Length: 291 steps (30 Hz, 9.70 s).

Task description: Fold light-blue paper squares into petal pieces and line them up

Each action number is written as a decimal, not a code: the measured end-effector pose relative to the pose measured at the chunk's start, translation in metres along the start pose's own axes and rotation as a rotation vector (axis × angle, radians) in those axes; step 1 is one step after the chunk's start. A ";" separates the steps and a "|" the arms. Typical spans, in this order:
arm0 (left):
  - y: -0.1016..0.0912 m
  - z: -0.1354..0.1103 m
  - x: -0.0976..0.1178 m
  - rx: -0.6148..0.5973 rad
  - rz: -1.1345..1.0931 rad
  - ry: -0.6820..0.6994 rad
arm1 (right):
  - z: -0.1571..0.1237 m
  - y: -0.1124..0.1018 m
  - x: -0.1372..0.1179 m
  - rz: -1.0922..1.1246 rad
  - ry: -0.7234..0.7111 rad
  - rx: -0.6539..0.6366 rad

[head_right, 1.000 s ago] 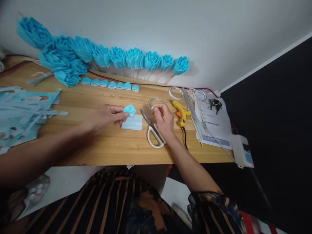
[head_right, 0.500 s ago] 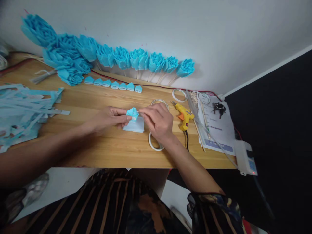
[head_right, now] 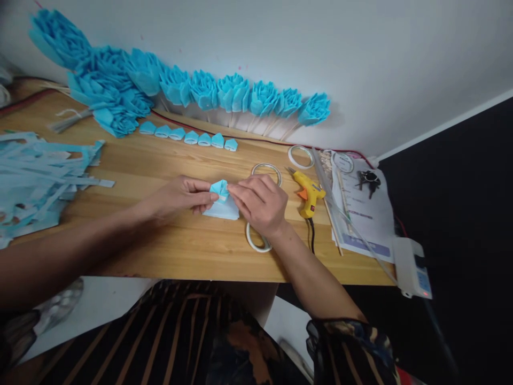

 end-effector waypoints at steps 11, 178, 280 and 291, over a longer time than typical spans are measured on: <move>0.001 0.000 0.000 -0.005 -0.017 0.003 | -0.004 0.008 0.004 0.051 0.035 -0.060; -0.015 -0.003 0.019 0.187 0.079 0.243 | -0.032 0.060 0.036 0.838 0.830 -0.263; -0.087 0.015 0.016 0.437 1.179 0.483 | -0.032 0.015 0.042 0.267 0.256 -0.236; 0.027 -0.018 0.031 0.030 1.010 0.806 | -0.022 0.029 0.004 0.251 0.151 -0.499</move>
Point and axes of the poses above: each hand's wrist, its own z-axis towards the middle knuckle, its own y-axis out of the palm, x = y × z, the point moved 9 cm from there along z, towards the middle knuckle, and after that the axes turned 5 degrees about -z, right-handed, at the moved point
